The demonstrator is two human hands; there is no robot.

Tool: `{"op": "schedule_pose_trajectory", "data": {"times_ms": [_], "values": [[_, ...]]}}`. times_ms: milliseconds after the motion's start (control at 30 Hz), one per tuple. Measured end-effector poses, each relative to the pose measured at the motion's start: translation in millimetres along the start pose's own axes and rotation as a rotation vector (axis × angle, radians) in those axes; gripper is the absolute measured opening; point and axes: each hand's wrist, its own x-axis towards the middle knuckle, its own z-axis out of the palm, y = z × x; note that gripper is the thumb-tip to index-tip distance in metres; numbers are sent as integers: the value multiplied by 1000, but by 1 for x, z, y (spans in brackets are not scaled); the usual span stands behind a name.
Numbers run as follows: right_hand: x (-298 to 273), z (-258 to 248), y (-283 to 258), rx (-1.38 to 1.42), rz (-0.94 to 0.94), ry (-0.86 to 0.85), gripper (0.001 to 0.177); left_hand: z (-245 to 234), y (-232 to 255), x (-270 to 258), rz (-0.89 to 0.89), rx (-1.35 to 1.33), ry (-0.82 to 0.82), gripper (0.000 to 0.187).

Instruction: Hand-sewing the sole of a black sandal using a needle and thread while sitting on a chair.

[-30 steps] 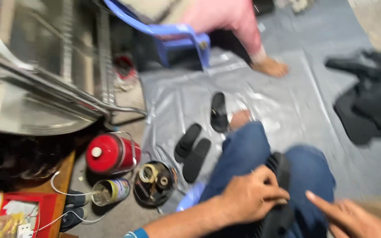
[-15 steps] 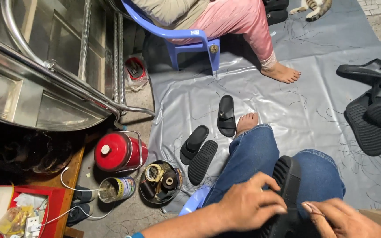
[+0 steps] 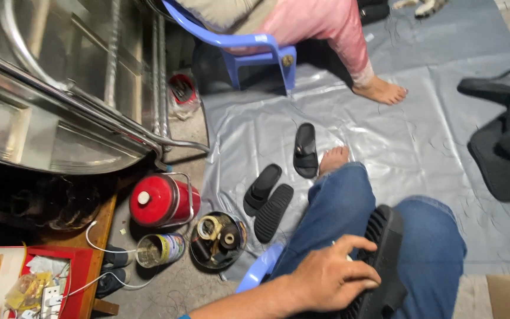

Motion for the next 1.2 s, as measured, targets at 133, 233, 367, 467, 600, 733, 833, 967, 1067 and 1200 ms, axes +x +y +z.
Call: {"op": "schedule_pose_trajectory", "data": {"times_ms": [133,233,367,467,600,733,833,967,1067,1200], "values": [[39,-63,-149,-185,-165,-434,21,-14,5,2,95,-1,29,12],[113,-13,-440,-290,-244,-784,42,-16,6,7,62,7,65,22],[91,16,-541,-285,-289,-995,24,-15,-1,6,-76,205,17,27],[99,27,-546,-121,-234,-985,9,-17,-6,6,-122,303,-98,26],[93,46,-541,-13,-36,-889,10,-46,20,12,67,-158,-110,13],[94,50,-541,2,-17,-984,10,-68,40,9,90,-732,-353,25],[96,51,-539,5,64,-966,10,-45,30,17,-15,-478,-163,41],[93,44,-537,68,118,-964,11,-4,-8,14,-105,167,-113,39],[90,42,-538,73,101,-950,11,-10,-21,18,23,109,-209,61],[102,29,-547,-60,237,-1070,14,-36,-18,23,-94,-109,-404,43]]}}
